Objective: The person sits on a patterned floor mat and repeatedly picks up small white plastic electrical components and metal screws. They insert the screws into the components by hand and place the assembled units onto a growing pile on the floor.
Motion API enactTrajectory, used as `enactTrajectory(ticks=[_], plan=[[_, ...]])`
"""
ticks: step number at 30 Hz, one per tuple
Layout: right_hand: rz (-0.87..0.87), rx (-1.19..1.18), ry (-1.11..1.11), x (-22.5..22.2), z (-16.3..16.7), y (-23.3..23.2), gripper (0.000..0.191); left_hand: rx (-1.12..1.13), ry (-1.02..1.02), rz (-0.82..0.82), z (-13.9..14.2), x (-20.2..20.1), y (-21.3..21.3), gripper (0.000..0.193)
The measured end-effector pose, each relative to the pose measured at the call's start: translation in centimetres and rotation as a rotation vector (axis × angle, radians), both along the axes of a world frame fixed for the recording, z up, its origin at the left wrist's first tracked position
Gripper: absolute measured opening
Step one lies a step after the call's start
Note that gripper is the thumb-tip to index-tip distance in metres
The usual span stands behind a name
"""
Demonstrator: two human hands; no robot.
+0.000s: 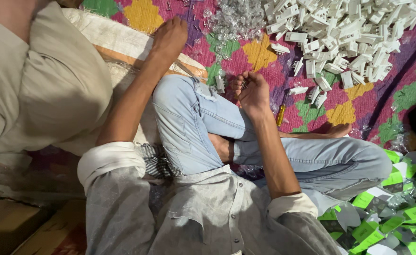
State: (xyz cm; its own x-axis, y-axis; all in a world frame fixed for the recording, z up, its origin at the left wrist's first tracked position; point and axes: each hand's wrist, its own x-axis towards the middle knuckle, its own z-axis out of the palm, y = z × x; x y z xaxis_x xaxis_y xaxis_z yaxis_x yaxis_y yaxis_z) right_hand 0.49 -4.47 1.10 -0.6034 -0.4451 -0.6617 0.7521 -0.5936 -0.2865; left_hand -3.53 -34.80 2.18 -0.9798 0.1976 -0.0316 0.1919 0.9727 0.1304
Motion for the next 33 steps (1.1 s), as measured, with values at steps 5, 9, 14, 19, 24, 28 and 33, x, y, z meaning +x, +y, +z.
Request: enactTrajectory(ticks=[5,9,14,19,24,28,33], plan=[[-0.002,0.006,0.021,0.0,-0.2,0.3,0.021,-0.009,-0.022,0.001,-0.1,-0.1,0.0,0.031],[-0.023,0.005,0.014,-0.2,-0.1,0.2,0.021,0.054,-0.012,0.027,0.2,-0.4,0.1,0.029],[-0.042,-0.017,0.018,-0.5,0.6,0.1,0.021,0.253,-0.179,0.147,1.5,-1.2,-0.5,0.039],[-0.038,0.021,0.042,-1.1,0.5,-0.8,0.022,0.61,-0.19,0.177,2.3,-2.2,-0.8,0.034],[-0.008,-0.016,0.057,-1.5,-0.2,-2.4,0.022,0.667,0.035,-0.111,3.3,-2.4,1.6,0.037],[-0.003,0.037,0.078,-1.5,-0.5,-3.2,0.024,0.662,-0.196,-0.224,5.5,-0.4,7.2,0.033],[-0.058,0.06,-0.12,-1.5,-0.4,-2.5,0.038,0.317,-0.017,-0.363,6.5,2.6,13.1,0.013]])
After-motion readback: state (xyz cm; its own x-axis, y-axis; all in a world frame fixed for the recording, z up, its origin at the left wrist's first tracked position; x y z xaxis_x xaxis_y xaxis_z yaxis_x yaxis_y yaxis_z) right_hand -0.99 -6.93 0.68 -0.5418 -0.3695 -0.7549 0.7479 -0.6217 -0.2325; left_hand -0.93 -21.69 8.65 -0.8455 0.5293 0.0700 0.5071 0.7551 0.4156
